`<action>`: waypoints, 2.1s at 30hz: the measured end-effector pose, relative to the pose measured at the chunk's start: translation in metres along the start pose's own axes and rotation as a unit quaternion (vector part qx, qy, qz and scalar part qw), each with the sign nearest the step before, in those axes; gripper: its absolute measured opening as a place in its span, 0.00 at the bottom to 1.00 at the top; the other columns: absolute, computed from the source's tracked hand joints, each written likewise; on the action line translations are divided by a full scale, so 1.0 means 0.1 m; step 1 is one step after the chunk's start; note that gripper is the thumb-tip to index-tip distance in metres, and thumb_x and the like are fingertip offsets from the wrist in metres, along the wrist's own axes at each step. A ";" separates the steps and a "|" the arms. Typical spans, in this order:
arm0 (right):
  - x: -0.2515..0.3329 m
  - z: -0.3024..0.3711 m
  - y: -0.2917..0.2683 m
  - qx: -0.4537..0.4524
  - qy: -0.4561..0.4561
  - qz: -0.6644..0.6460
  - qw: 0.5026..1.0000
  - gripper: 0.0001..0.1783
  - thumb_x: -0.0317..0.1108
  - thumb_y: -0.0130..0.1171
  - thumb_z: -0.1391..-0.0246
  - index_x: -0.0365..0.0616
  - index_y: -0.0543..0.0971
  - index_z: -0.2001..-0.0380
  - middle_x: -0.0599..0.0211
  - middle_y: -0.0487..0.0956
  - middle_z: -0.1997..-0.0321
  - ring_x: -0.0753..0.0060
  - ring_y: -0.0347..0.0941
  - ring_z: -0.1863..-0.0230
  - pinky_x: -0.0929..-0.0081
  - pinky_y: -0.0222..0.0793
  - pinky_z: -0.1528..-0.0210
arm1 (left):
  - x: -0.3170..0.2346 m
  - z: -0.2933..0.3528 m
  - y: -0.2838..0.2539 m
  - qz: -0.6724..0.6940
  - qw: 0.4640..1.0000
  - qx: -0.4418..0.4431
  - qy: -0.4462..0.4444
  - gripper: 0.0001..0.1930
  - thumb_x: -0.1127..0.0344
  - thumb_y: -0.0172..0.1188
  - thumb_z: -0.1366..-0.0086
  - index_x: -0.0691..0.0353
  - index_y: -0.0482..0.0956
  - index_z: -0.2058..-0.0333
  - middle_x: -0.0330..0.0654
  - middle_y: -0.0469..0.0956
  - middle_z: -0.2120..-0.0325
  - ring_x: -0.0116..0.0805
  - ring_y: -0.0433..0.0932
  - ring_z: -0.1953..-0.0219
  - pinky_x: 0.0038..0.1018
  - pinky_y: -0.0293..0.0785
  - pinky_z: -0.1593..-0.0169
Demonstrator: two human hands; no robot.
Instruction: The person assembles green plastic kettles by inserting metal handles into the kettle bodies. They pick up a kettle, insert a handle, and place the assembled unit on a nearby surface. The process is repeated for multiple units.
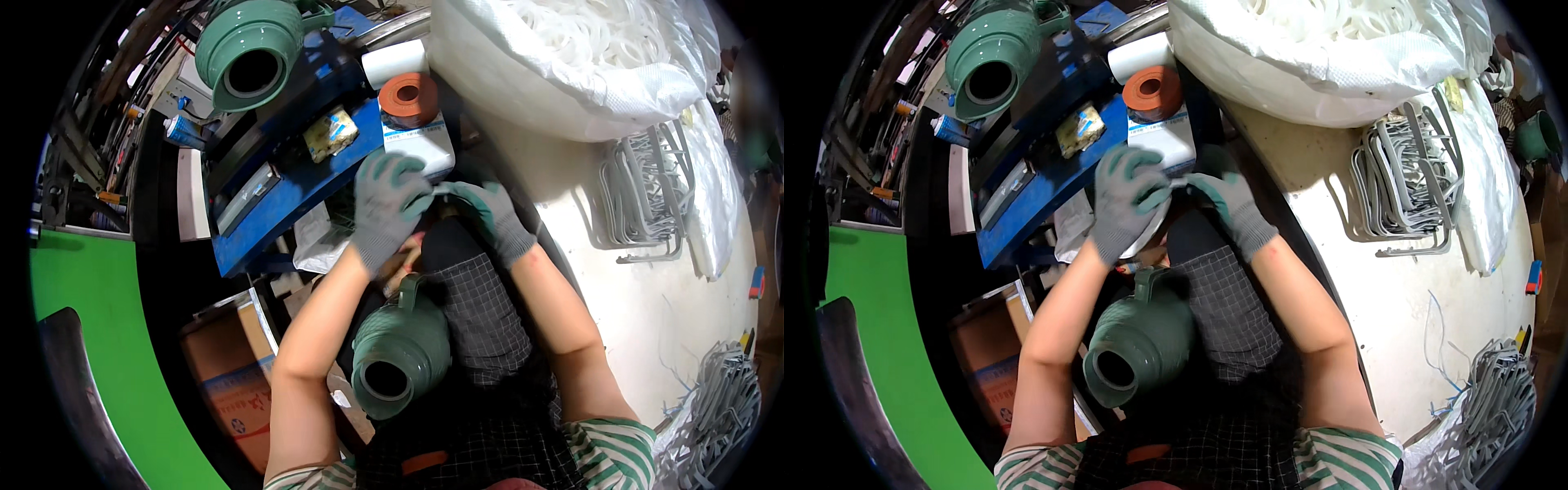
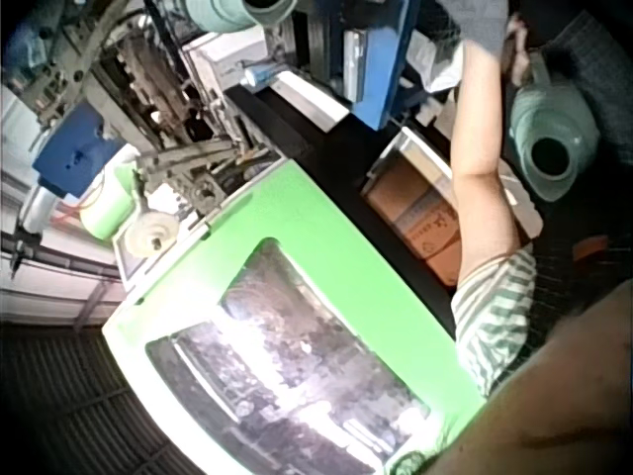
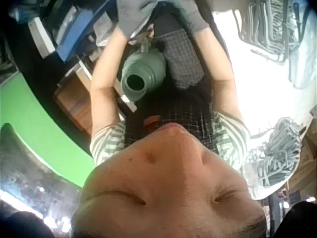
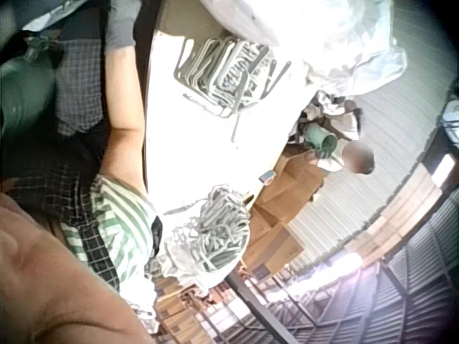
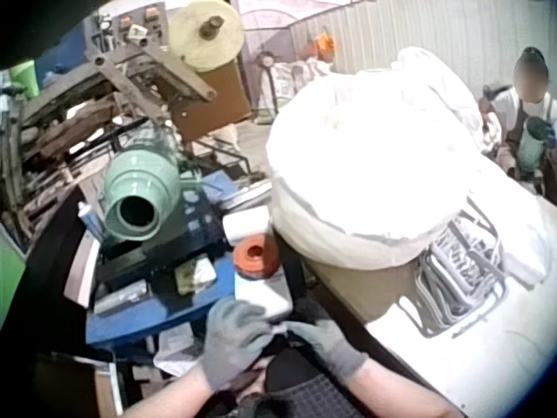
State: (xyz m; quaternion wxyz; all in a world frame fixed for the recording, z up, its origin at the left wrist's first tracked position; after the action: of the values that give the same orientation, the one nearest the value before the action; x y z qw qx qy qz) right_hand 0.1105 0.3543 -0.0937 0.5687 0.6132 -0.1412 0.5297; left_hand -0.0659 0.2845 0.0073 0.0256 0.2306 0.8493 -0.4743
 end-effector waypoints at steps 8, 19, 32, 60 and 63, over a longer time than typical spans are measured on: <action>0.47 1.97 -0.46 0.133 0.395 0.041 0.908 0.29 0.51 0.48 0.25 0.45 0.68 0.31 0.47 0.85 0.52 0.61 0.86 0.61 0.72 0.83 0.65 | -0.39 2.10 -0.49 0.279 0.814 -0.112 -0.497 0.06 0.73 0.71 0.35 0.69 0.86 0.62 0.39 0.86 0.68 0.24 0.81 0.68 0.23 0.78 0.61; 0.46 3.24 -0.11 0.086 0.312 0.170 0.931 0.69 0.47 0.81 0.54 0.41 0.45 0.20 0.54 0.63 0.24 0.59 0.61 0.23 0.59 0.63 0.25 | -1.71 1.44 -0.86 0.412 0.887 -0.106 -0.179 0.11 0.71 0.72 0.39 0.64 0.84 0.58 0.41 0.85 0.65 0.29 0.83 0.62 0.30 0.80 0.58; 0.33 3.34 0.12 0.151 -0.122 0.663 0.723 0.71 0.57 0.82 0.60 0.37 0.50 0.23 0.34 0.61 0.27 0.31 0.68 0.32 0.47 0.72 0.35 | -0.66 2.27 -1.31 0.396 0.765 -0.130 -0.490 0.16 0.60 0.63 0.29 0.70 0.82 0.56 0.43 0.81 0.63 0.29 0.83 0.66 0.23 0.80 0.62; 0.88 3.25 -0.56 -0.021 0.074 0.190 0.979 0.63 0.56 0.75 0.49 0.38 0.51 0.22 0.63 0.74 0.35 0.73 0.75 0.49 0.78 0.73 0.53 | 0.03 -0.49 -1.57 -0.230 0.946 -0.112 -0.197 0.34 0.52 0.62 0.32 0.66 0.66 0.35 0.60 0.71 0.37 0.60 0.77 0.43 0.44 0.75 0.40; 0.85 3.16 -0.67 -0.072 0.053 0.153 0.984 0.63 0.42 0.75 0.54 0.46 0.49 0.20 0.64 0.74 0.38 0.73 0.73 0.58 0.74 0.73 0.63 | 0.10 -0.70 -1.49 -0.251 0.941 -0.061 -0.218 0.28 0.52 0.64 0.34 0.65 0.74 0.42 0.56 0.78 0.47 0.59 0.78 0.47 0.46 0.76 0.46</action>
State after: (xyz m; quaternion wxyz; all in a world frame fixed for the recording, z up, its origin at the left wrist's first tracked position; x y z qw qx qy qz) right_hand 0.3511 0.1442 0.0044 0.5297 0.5133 -0.2410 0.6308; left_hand -0.1248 0.2795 0.1612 0.1043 -0.1012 0.8804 -0.4514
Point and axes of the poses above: each hand's wrist, its own z-axis away from the middle knuckle, its own y-axis out of the palm, x = y × z, the point moved 3 cm from there along -z, towards the middle knuckle
